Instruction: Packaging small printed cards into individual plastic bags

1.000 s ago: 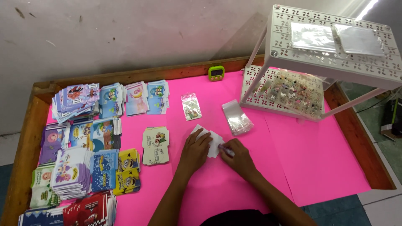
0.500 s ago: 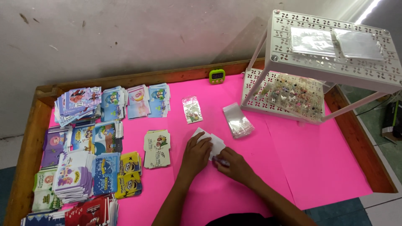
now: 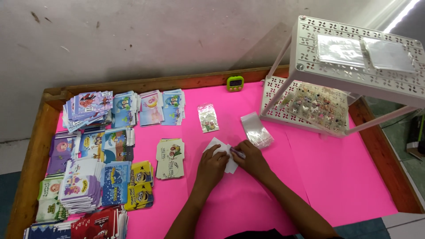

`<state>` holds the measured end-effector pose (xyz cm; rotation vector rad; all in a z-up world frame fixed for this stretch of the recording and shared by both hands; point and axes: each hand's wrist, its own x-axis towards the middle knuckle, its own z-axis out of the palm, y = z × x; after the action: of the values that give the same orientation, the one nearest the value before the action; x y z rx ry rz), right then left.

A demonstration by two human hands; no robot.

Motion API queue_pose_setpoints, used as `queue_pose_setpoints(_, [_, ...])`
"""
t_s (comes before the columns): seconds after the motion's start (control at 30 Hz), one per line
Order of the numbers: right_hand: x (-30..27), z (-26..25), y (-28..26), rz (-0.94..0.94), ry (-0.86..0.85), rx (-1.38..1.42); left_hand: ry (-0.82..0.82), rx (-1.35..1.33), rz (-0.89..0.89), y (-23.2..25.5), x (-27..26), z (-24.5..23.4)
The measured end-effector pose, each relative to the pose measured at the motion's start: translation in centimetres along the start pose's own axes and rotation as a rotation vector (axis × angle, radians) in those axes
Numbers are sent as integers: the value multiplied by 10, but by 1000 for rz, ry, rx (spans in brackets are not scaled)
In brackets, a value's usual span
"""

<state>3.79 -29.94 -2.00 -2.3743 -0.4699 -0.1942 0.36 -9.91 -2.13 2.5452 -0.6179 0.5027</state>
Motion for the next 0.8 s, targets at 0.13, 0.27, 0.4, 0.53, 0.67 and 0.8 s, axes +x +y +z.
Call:
queue_pose_setpoints(0.13, [10, 2, 0, -3, -11, -8, 2, -19, -4, -2, -1, 2])
queue_pose_setpoints(0.27, [22, 11, -1, -53, 3, 27, 12, 14, 4, -2, -2, 4])
queue_pose_setpoints(0.4, [5, -15, -7, -28, -38, 83, 8, 11, -7, 0, -3, 2])
queue_pose_setpoints(0.53, [-36, -22, -12, 103, 14, -57, -41, -38, -24, -2, 0, -1])
queue_pose_setpoints(0.67, [-67, -12, -52, 38, 65, -53, 80, -83, 49, -4, -2, 5])
queue_pose_setpoints(0.8, [-70, -11, -34, 62, -49, 154, 84, -73, 59, -4, -2, 4])
